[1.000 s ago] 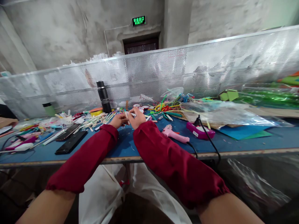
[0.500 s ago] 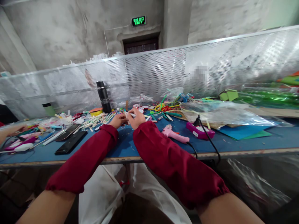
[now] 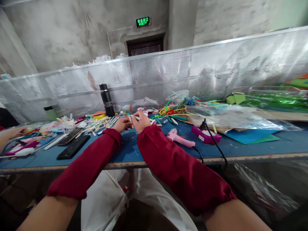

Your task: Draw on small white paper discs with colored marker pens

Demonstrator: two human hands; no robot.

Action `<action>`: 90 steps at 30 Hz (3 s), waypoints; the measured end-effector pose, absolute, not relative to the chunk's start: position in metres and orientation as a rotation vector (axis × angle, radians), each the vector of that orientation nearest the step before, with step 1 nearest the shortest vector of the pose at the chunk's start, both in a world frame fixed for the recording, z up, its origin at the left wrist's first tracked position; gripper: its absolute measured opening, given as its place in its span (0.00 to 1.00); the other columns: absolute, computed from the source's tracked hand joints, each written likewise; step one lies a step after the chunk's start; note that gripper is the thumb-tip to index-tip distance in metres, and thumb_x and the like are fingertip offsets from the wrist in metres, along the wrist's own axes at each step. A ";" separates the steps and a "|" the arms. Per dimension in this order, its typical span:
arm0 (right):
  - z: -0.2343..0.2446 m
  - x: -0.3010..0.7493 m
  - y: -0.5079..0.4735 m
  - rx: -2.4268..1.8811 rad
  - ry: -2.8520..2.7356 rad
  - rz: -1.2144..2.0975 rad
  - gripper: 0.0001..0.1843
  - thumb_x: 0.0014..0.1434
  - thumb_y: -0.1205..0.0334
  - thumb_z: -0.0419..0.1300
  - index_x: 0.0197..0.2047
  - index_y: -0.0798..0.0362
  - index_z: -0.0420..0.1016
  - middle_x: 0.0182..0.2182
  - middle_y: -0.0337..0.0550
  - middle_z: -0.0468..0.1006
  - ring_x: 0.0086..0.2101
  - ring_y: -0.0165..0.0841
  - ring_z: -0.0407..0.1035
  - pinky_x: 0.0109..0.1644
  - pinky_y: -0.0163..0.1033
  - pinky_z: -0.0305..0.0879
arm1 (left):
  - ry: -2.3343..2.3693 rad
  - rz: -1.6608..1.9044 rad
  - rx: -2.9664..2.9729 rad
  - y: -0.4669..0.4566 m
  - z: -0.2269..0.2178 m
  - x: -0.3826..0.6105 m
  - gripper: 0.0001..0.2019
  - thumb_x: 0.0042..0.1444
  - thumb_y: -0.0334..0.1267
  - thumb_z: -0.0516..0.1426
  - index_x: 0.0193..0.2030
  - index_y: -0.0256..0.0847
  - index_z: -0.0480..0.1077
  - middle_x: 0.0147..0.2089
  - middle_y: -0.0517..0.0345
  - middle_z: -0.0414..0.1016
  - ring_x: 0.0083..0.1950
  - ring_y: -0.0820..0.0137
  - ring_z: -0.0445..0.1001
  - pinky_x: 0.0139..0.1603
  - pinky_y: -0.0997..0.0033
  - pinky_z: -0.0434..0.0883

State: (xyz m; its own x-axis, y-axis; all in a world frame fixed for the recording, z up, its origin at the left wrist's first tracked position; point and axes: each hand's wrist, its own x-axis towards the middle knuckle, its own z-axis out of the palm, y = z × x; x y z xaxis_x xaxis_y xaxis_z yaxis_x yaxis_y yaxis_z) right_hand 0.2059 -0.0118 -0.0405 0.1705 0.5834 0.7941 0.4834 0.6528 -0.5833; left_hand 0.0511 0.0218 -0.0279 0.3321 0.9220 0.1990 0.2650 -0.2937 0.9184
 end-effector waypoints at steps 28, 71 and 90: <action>-0.041 0.206 -0.009 -0.939 -1.460 0.094 0.09 0.61 0.50 0.58 0.35 0.46 0.71 0.32 0.40 0.80 0.33 0.37 0.74 0.38 0.41 0.66 | 1.087 0.980 1.738 0.018 -0.025 0.053 0.06 0.55 0.35 0.65 0.32 0.39 0.73 0.26 0.59 0.79 0.28 0.72 0.77 0.27 0.77 0.65; -0.041 0.205 -0.012 -0.934 -1.478 0.147 0.09 0.60 0.50 0.58 0.34 0.46 0.70 0.30 0.38 0.78 0.32 0.36 0.71 0.37 0.40 0.65 | 1.086 0.970 1.757 0.020 -0.026 0.051 0.06 0.57 0.35 0.64 0.32 0.39 0.72 0.27 0.60 0.79 0.30 0.73 0.78 0.28 0.78 0.65; -0.038 0.205 -0.015 -0.957 -1.478 0.108 0.09 0.60 0.51 0.58 0.33 0.46 0.70 0.31 0.38 0.79 0.33 0.36 0.72 0.38 0.41 0.64 | 1.109 0.976 1.749 0.014 -0.022 0.053 0.06 0.56 0.34 0.64 0.32 0.39 0.71 0.26 0.60 0.78 0.29 0.73 0.77 0.27 0.78 0.65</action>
State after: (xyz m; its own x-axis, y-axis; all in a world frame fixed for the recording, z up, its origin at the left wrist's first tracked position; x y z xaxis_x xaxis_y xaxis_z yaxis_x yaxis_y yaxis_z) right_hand 0.2047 -0.0150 -0.0380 0.1592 0.6018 0.7827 0.4820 0.6445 -0.5935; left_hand 0.0529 0.0139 -0.0221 0.3096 0.9346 0.1752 0.2925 -0.2690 0.9177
